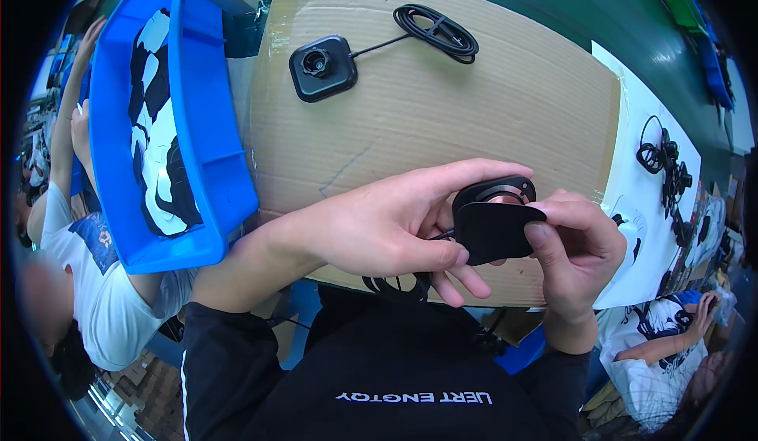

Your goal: Assembling speaker components on a factory production line.

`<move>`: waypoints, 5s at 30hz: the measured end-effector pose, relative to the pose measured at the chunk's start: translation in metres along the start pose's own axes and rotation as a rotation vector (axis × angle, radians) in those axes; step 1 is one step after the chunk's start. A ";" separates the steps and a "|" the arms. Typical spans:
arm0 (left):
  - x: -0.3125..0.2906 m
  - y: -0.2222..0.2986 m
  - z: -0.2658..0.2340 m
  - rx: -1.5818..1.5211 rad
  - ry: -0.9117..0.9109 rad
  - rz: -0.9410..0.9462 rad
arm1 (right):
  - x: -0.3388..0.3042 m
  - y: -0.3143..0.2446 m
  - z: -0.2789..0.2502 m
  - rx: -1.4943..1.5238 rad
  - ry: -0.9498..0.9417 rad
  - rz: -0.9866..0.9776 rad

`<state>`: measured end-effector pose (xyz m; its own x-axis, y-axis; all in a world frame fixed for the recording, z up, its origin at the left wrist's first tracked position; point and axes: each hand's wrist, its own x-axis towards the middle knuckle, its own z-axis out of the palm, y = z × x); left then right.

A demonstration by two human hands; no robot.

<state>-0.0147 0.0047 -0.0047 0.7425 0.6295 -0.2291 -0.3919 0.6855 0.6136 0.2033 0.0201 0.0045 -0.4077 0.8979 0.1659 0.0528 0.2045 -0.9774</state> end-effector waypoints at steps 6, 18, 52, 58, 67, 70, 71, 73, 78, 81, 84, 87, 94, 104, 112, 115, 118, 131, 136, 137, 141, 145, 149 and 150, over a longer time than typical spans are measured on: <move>-0.002 0.002 0.004 -0.017 0.023 -0.055 | -0.001 -0.001 0.000 -0.023 0.013 -0.019; -0.003 0.002 0.004 -0.068 0.015 -0.071 | -0.002 0.000 -0.001 -0.025 0.002 0.025; -0.005 0.008 0.020 0.063 0.029 -0.070 | 0.002 0.000 0.002 0.076 -0.008 0.291; -0.003 0.005 0.012 -0.077 0.050 0.024 | 0.006 0.000 -0.003 0.413 -0.132 0.276; 0.000 0.003 0.008 0.013 0.083 0.081 | 0.009 0.008 0.001 0.439 -0.136 0.321; 0.002 0.002 0.007 0.041 0.129 0.067 | 0.007 0.005 0.005 0.404 -0.139 0.276; 0.003 0.002 0.008 0.052 0.145 0.063 | 0.007 0.003 0.007 0.392 -0.141 0.260; 0.006 -0.006 0.013 0.116 0.171 0.112 | 0.006 0.008 0.005 0.342 -0.166 0.219; -0.006 0.005 0.026 0.837 0.310 0.156 | 0.002 0.010 -0.029 0.057 -0.288 0.089; -0.018 0.008 0.002 1.479 0.710 0.812 | -0.051 -0.006 -0.051 0.206 -0.005 -0.096; -0.024 0.021 -0.009 2.135 1.235 0.389 | -0.176 -0.012 -0.077 0.408 0.400 -0.109; -0.031 0.016 -0.030 2.043 1.178 0.094 | -0.280 -0.010 -0.092 0.622 0.452 -0.220; -0.011 0.010 -0.040 1.649 0.980 0.217 | -0.500 0.032 -0.045 0.538 1.765 0.221; -0.028 -0.032 -0.058 0.169 0.412 0.401 | -0.633 0.162 -0.018 0.509 2.181 0.541; -0.002 -0.061 0.042 1.781 0.912 0.184 | -0.391 0.092 -0.067 -0.560 1.338 0.392; 0.016 -0.017 0.059 1.608 0.783 0.399 | -0.263 0.042 -0.090 -0.971 0.961 0.109; 0.097 0.059 0.047 1.668 1.004 0.655 | -0.164 0.028 -0.099 -1.136 0.743 -0.040; 0.260 0.145 -0.040 2.288 0.691 0.168 | -0.133 0.061 -0.115 -1.105 0.787 0.046; 0.221 0.132 0.005 0.968 0.596 0.501 | -0.127 0.051 -0.117 -1.233 0.808 0.015; 0.212 0.118 0.013 0.771 0.556 0.516 | -0.130 0.053 -0.118 -1.226 0.792 0.011; 0.170 0.051 -0.005 0.597 0.587 0.554 | -0.136 0.066 -0.115 -0.819 0.816 0.133; 0.121 0.009 -0.021 1.181 0.847 0.776 | -0.147 0.092 -0.129 -0.804 0.846 -0.105; 0.055 0.005 -0.003 1.672 0.475 0.799 | -0.154 0.090 -0.148 -0.284 0.958 0.322; 0.039 0.002 -0.004 1.697 0.199 0.619 | -0.146 0.075 -0.152 -0.269 0.941 0.445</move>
<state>0.0113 0.0319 -0.0159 0.6022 0.7368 0.3072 0.4562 -0.6334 0.6250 0.4050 -0.0362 -0.0735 0.5571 0.8288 -0.0520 0.2687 -0.2392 -0.9331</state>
